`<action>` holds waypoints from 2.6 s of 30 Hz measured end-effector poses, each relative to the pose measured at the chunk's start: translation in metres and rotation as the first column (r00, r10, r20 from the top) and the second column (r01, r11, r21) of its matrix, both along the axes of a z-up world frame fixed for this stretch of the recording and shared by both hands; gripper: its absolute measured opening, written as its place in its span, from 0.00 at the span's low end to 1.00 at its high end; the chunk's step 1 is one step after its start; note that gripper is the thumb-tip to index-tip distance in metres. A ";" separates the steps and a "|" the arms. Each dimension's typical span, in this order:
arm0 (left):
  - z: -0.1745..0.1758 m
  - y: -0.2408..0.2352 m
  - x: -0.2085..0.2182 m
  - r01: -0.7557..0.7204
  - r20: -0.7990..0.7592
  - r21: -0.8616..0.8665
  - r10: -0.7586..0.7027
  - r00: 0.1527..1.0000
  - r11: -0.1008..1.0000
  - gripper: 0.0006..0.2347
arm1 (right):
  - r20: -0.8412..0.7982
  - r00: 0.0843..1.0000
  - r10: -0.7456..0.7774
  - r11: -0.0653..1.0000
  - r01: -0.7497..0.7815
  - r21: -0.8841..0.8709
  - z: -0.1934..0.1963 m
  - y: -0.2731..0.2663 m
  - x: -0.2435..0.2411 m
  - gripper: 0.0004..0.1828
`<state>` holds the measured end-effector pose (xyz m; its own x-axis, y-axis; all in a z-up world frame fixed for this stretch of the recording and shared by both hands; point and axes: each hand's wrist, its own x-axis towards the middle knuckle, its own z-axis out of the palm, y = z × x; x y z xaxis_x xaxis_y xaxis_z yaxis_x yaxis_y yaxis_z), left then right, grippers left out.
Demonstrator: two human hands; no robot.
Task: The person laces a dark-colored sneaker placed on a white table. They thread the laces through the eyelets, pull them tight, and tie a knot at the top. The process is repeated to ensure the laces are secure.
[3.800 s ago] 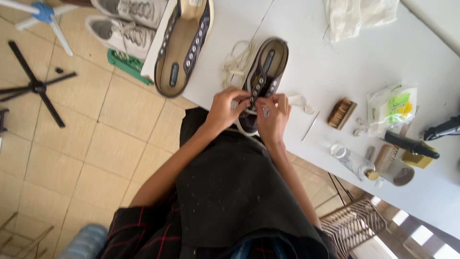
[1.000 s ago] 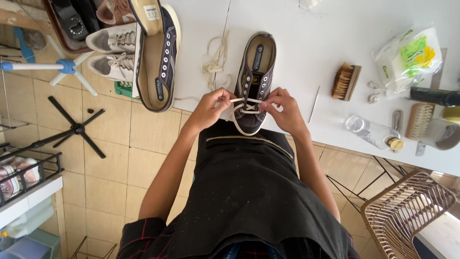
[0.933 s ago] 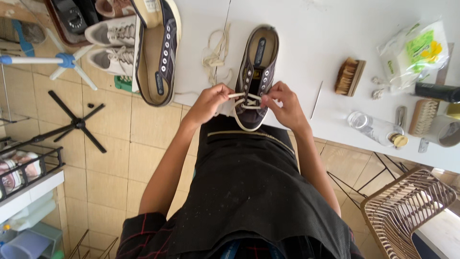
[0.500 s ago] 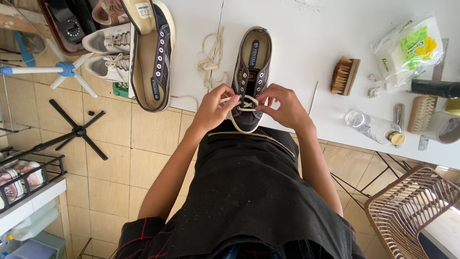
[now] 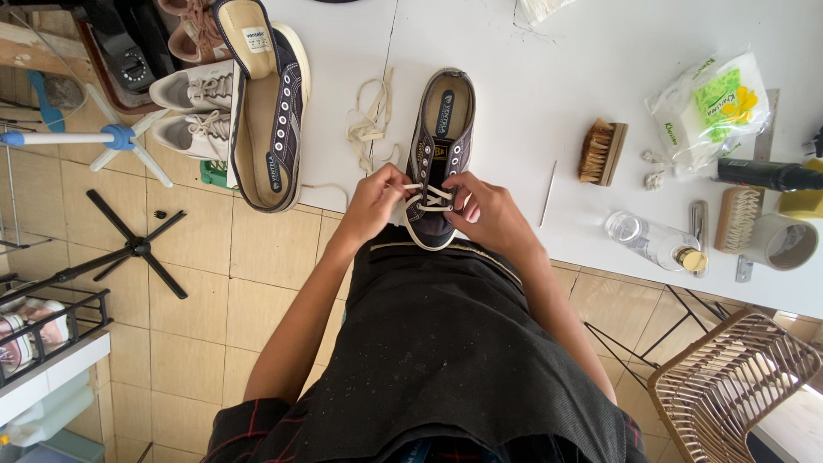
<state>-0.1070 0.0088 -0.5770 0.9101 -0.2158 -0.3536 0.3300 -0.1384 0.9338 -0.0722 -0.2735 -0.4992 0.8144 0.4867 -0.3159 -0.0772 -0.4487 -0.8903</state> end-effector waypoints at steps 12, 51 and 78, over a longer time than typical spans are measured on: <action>0.062 0.002 0.011 0.067 -0.096 0.101 -0.058 0.994 0.993 0.26 | 0.161 0.970 0.185 0.968 -0.151 -0.203 0.018 0.006 0.024 0.21; 0.101 0.015 0.026 -0.013 0.307 0.725 -0.306 0.901 0.689 0.22 | 0.223 0.770 -0.598 0.779 0.492 0.389 0.053 -0.005 -0.035 0.02; 0.093 -0.039 0.044 0.171 0.445 0.631 -0.533 0.719 0.757 0.02 | 0.231 0.889 -0.396 0.907 0.417 -0.051 0.041 0.020 0.007 0.10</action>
<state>-0.0633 -0.0301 -0.4845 0.8557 -0.5155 0.0445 -0.4154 -0.6331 0.6532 -0.0655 -0.2537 -0.4586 0.9869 0.0746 -0.1434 -0.0870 -0.5028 -0.8600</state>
